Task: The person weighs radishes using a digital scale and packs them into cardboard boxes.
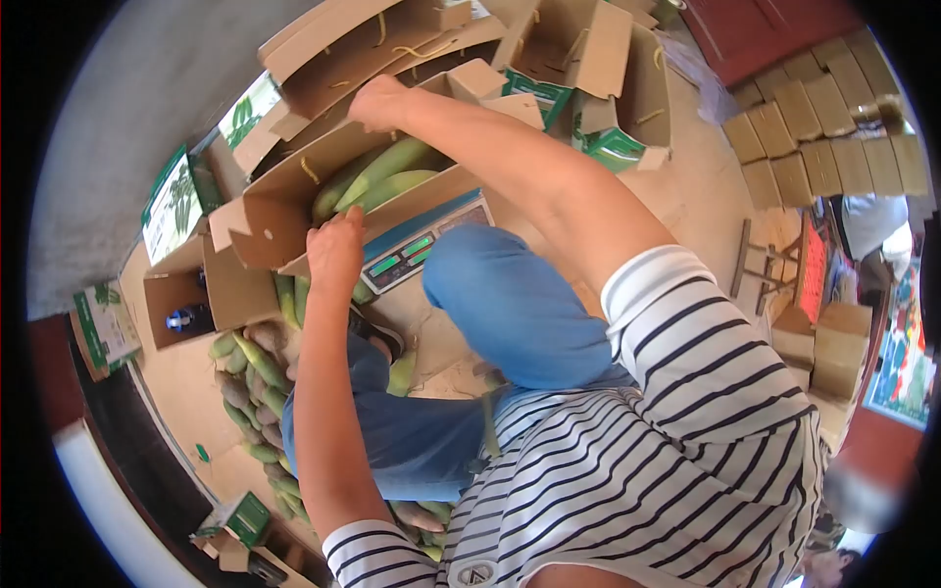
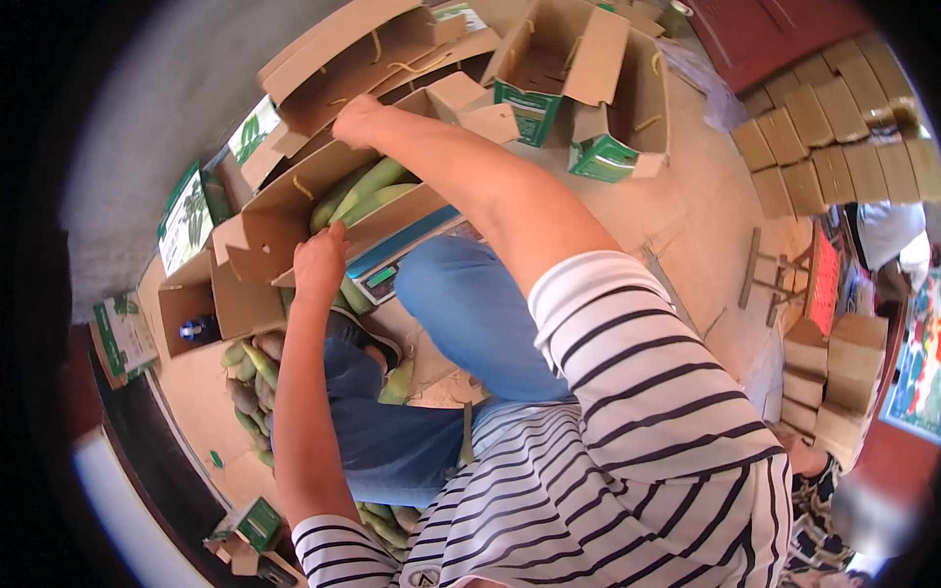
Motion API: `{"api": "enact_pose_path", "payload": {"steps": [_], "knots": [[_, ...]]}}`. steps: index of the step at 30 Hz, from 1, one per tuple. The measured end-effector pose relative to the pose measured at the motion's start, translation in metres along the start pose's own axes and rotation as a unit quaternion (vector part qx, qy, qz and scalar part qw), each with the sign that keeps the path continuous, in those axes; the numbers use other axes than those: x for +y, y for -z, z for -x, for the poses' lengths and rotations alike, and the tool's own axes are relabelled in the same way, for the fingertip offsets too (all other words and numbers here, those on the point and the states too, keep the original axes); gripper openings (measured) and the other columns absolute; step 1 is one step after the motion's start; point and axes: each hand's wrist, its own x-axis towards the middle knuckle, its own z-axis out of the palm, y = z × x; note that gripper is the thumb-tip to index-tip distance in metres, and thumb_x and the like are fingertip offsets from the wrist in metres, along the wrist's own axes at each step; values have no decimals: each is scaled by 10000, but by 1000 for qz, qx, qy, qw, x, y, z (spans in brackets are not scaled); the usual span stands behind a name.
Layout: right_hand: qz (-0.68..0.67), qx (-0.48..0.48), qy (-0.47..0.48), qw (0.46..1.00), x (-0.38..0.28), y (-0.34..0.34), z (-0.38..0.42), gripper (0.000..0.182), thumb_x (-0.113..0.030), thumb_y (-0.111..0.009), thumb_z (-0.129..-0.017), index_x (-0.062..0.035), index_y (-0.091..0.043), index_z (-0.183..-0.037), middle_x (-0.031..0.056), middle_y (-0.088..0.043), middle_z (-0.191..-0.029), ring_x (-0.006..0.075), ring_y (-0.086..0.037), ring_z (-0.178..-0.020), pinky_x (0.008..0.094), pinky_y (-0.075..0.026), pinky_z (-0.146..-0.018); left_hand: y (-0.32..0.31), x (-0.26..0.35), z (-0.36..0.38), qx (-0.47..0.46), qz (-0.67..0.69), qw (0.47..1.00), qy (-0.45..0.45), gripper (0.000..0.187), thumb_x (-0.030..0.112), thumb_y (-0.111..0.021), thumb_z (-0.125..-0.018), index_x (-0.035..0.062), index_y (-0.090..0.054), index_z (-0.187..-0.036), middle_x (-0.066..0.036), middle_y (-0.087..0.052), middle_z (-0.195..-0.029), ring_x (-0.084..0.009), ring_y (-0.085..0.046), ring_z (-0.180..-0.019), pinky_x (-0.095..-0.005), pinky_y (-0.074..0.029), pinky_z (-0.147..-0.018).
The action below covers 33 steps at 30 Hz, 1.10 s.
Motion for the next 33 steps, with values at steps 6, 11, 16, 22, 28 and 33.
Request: {"api": "enact_pose_path", "payload": {"steps": [6,11,16,22,28,33], "knots": [[-14,18,19,1000,20,7,54,236,-251,-631,-788,-72,-671,-937,130,-662,-912,316,-627,-912,433,-495,-763,15,22,-7,-2,-20,996,-92,76,121,-582,-818,102,-542,-881,-93,-635,-758,-282,-638,-724,-396,-417,-664],[-65,51,-59,995,60,0,205,261,-300,-610,-818,-52,-638,-895,137,-645,-846,332,-615,-860,449,-488,-705,47,101,-11,6,-60,963,-264,112,106,-615,-756,93,-550,-846,-85,-626,-729,-267,-634,-735,-398,-428,-667],[-131,41,-198,970,70,-44,380,280,-318,-624,-815,-51,-633,-899,152,-641,-874,350,-611,-861,452,-481,-743,50,224,-3,-56,-33,911,-407,133,78,-596,-704,108,-580,-833,-79,-642,-766,-243,-645,-756,-377,-431,-690],[-151,-42,-351,923,72,-138,584,311,-313,-595,-839,-38,-633,-979,182,-621,-950,370,-585,-893,445,-475,-778,-20,352,13,-33,87,863,-497,106,93,-554,-748,102,-578,-851,-73,-632,-798,-242,-639,-766,-378,-438,-725],[-118,-104,-544,824,60,-209,756,249,-292,-636,-770,-71,-639,-885,153,-637,-859,344,-608,-849,457,-475,-731,59,323,12,7,258,858,-444,185,38,-554,-726,67,-579,-908,-100,-583,-801,-274,-600,-790,-374,-441,-748],[-107,-210,-743,626,51,-222,818,337,-348,-629,-776,-100,-677,-1000,154,-658,-982,327,-618,-948,440,-487,-792,103,231,12,-41,256,921,-291,162,92,-601,-825,39,-599,-978,-124,-610,-878,-310,-594,-824,-401,-460,-737]]}}
